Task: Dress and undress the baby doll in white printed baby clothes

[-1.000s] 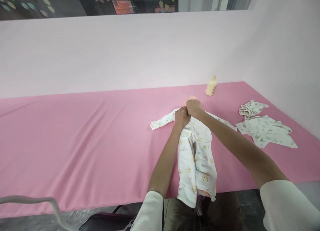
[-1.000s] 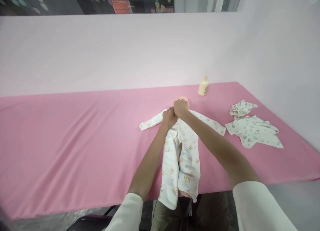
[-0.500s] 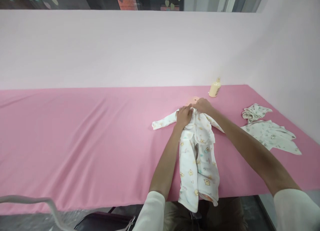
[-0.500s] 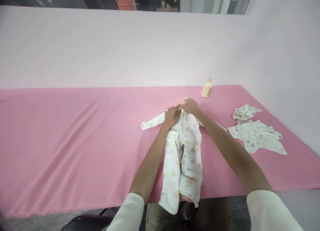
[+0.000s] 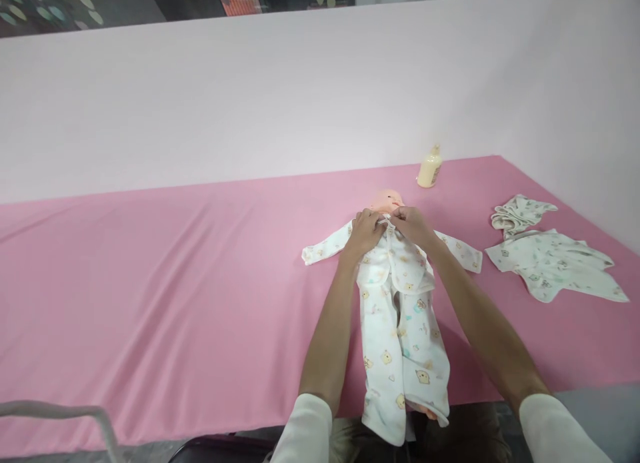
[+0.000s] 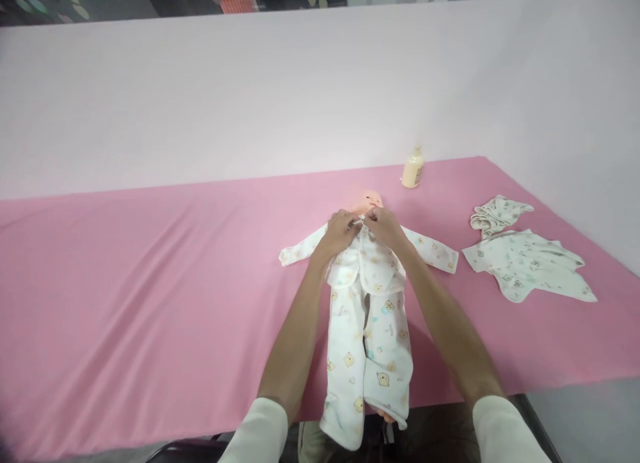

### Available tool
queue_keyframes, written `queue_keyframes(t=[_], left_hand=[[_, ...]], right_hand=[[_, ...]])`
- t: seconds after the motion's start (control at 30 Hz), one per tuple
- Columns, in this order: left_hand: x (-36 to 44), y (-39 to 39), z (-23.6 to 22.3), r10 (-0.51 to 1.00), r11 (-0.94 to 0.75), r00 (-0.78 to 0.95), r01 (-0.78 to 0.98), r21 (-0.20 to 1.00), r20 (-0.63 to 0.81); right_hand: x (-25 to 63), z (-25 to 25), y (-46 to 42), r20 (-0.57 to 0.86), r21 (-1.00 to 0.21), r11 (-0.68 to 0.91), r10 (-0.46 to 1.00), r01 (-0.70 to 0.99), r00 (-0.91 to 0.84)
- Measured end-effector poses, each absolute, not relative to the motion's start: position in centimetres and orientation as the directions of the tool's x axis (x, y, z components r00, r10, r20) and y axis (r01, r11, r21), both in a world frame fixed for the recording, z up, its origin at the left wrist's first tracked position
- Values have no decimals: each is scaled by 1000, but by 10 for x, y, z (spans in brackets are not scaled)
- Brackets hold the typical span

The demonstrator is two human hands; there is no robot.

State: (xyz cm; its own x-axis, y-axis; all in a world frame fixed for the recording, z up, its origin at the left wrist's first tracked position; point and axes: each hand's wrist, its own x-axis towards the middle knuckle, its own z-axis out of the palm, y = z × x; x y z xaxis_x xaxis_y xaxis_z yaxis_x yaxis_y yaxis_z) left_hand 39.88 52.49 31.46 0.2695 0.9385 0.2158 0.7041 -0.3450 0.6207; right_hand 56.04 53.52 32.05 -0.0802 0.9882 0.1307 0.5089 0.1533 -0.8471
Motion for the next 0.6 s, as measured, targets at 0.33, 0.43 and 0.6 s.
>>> queue_keyframes(t=[0.33,0.43,0.6], left_hand=[[394,529,307,951,-308,172,491,815,256],[391,530,307,968,-248,83,469,848,238],[390,527,314,976,-215,87,500,839,199]], right_hand=[[561,340,536,36,-796,18,999,605,17],[570,349,534,99,-724,-17,987,689,128],[561,354,519,104,-633,6,992,774,78]])
